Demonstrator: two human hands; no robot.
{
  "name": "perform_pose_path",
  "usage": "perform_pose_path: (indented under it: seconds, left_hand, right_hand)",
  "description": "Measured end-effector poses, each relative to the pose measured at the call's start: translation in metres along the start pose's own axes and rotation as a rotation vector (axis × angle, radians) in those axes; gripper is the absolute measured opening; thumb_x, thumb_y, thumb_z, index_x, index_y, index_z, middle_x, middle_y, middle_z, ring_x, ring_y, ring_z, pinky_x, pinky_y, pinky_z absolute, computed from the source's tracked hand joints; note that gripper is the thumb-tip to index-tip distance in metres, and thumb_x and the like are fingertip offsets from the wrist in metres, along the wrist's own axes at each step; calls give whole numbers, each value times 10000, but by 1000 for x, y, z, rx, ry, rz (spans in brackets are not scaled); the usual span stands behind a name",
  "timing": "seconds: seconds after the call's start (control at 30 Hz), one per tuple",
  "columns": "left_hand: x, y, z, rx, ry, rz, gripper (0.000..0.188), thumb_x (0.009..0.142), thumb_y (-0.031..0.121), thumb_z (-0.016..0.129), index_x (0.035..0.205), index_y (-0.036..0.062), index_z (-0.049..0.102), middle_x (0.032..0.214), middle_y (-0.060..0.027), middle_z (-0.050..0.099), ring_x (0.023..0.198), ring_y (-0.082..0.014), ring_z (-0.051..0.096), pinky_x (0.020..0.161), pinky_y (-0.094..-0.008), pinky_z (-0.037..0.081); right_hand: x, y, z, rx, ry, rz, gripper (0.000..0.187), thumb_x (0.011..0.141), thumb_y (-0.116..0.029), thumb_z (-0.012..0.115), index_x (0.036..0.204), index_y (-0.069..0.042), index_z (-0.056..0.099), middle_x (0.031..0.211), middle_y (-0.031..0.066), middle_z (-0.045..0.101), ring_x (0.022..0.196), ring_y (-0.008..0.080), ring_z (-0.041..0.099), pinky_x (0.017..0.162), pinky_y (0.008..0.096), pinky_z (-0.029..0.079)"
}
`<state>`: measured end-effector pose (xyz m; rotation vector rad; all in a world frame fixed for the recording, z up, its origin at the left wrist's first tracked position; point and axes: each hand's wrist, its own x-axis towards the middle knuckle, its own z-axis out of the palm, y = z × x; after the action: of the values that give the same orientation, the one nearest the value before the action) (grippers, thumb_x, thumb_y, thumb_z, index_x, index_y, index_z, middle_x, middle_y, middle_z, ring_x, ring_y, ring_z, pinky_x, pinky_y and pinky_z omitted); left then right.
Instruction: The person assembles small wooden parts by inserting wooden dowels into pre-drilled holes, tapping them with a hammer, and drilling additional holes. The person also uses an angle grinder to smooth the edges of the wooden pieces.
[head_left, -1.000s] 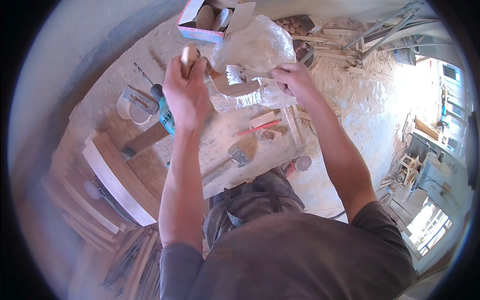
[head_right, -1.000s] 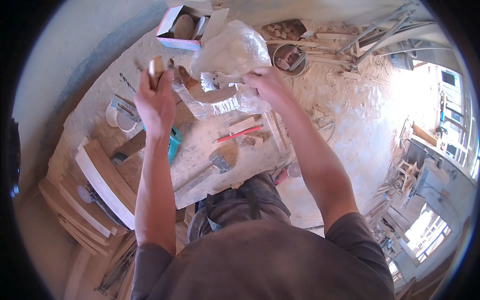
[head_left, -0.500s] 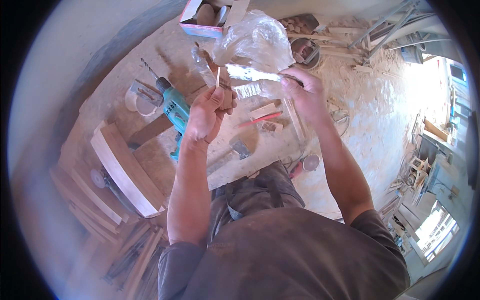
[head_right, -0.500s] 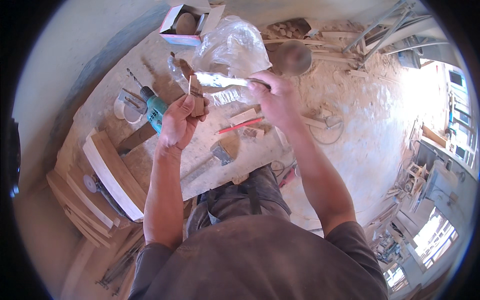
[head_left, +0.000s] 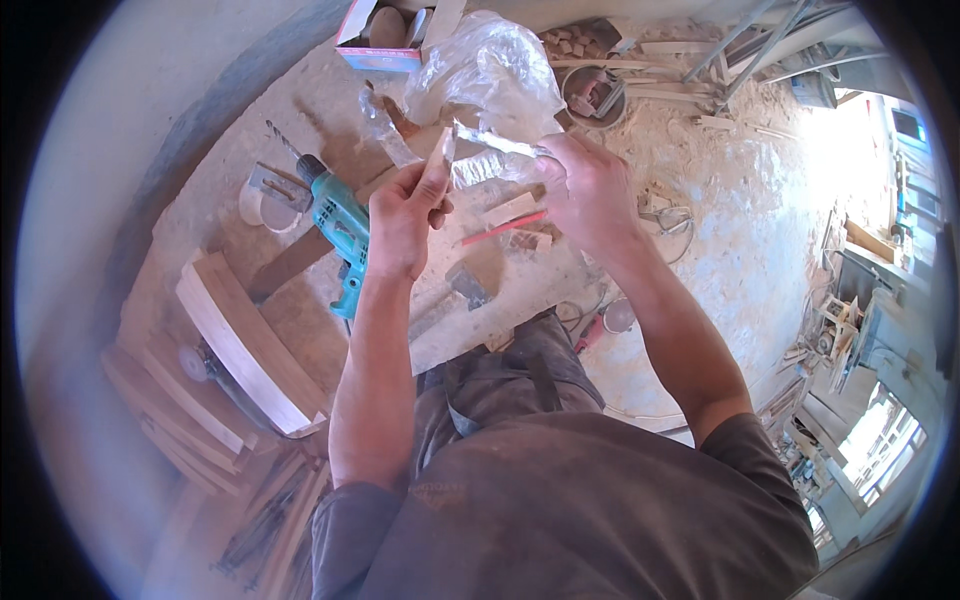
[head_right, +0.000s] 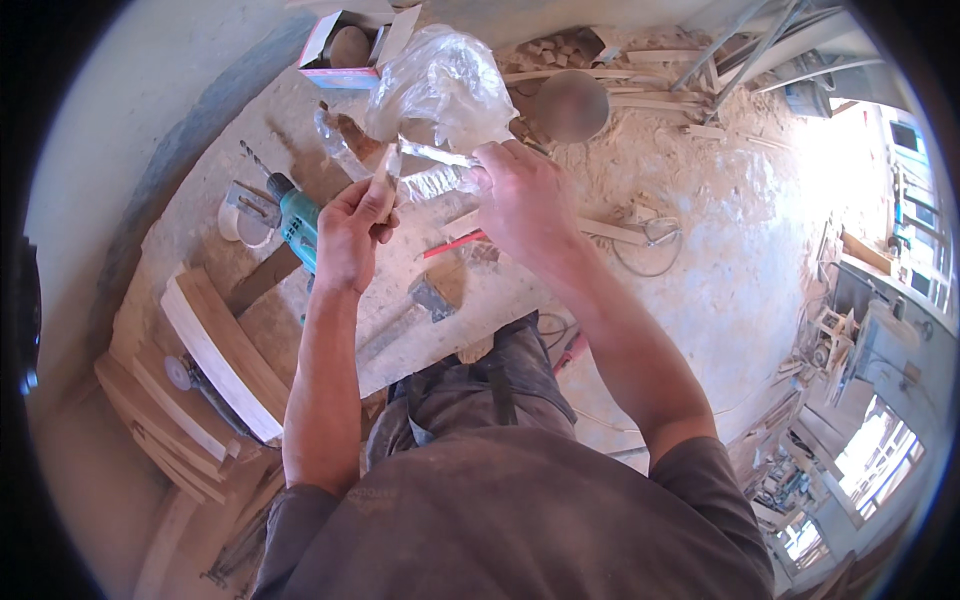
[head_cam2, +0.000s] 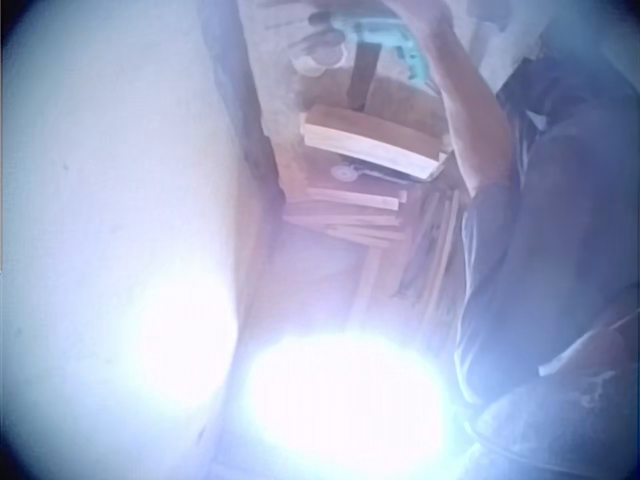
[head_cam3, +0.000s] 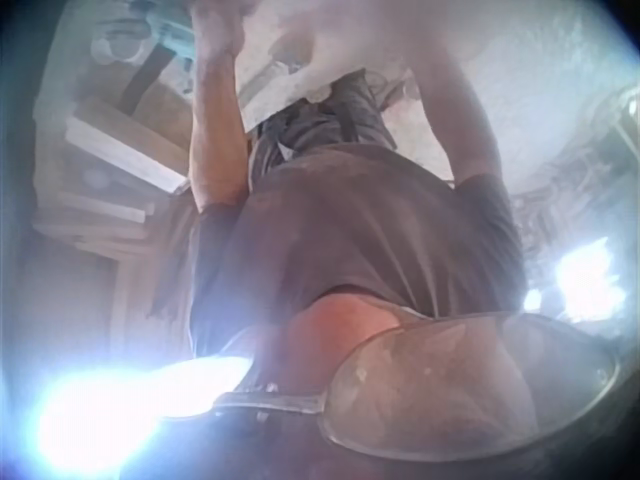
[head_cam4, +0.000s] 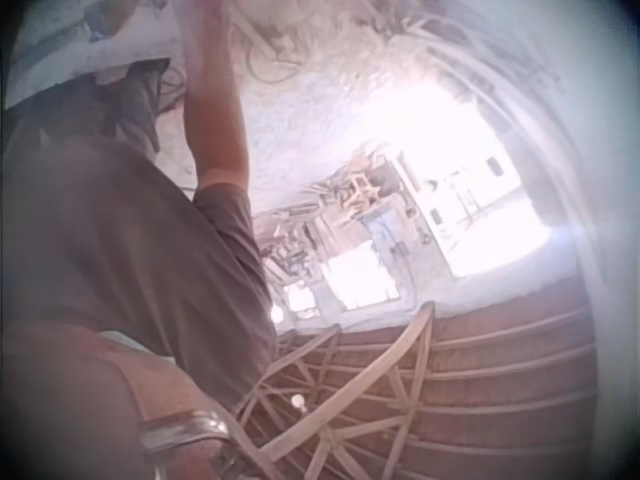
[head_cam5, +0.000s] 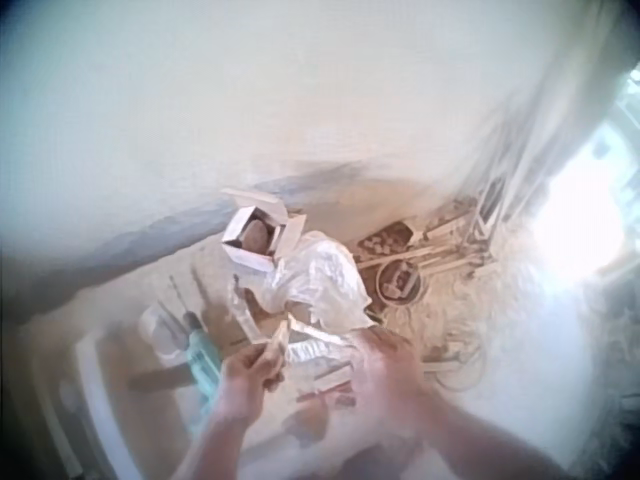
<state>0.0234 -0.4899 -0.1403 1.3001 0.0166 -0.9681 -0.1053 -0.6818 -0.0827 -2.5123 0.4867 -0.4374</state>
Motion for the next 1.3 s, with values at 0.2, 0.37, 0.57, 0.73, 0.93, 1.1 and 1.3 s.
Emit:
perform_pose_path:
  seconds: [0.2,0.37,0.57,0.73,0.93,1.1,1.3]
  left_hand:
    - [1,-6,10,531,218,225,277,882,112,827,1085,-47,727,986,-72,727,722,-157,631,664,-331,511]
    - [-6,-6,15,952,279,672,266,753,44,860,991,23,743,949,-97,718,819,-266,673,740,-373,541]
    - [-10,-5,18,1046,291,890,256,682,14,863,889,59,720,937,-97,705,876,-321,658,767,-402,538]
    - [-3,-5,8,1009,340,925,242,683,0,842,852,86,691,915,-67,673,869,-317,635,763,-427,525]
    - [-1,-6,4,1038,339,920,270,662,-2,872,831,70,674,923,-75,696,860,-306,651,753,-409,532]
    - [2,-4,2,895,362,926,241,674,-11,850,829,78,687,986,-74,707,890,-311,645,776,-405,532]
    - [-3,10,3,1047,290,1119,197,696,-77,761,824,56,692,1039,-79,710,914,-301,642,772,-393,545]
  right_hand:
    - [-10,-20,-6,-39,-47,-99,108,846,-70,709,924,-50,637,826,111,623,784,335,663,688,468,529]
    - [1,-24,-17,-142,-102,-117,124,809,-59,705,908,-28,638,839,122,630,804,327,673,699,458,546]
    - [17,-16,-6,-264,-110,-232,129,777,-66,691,896,-26,659,836,113,642,807,302,686,681,435,559]
    - [1,-26,-10,-237,-175,-353,149,760,-66,691,900,-24,665,824,100,640,770,284,687,659,420,561]
    - [9,-23,-14,-244,-92,-196,161,741,-51,690,898,-34,659,813,92,627,761,275,686,650,413,559]
    - [2,-25,2,-204,-149,-179,168,750,-27,672,918,-30,660,855,115,658,759,287,694,651,431,560]
    - [17,-5,-12,-113,-76,-97,131,816,-13,680,942,-48,674,861,128,671,780,316,685,663,449,550]
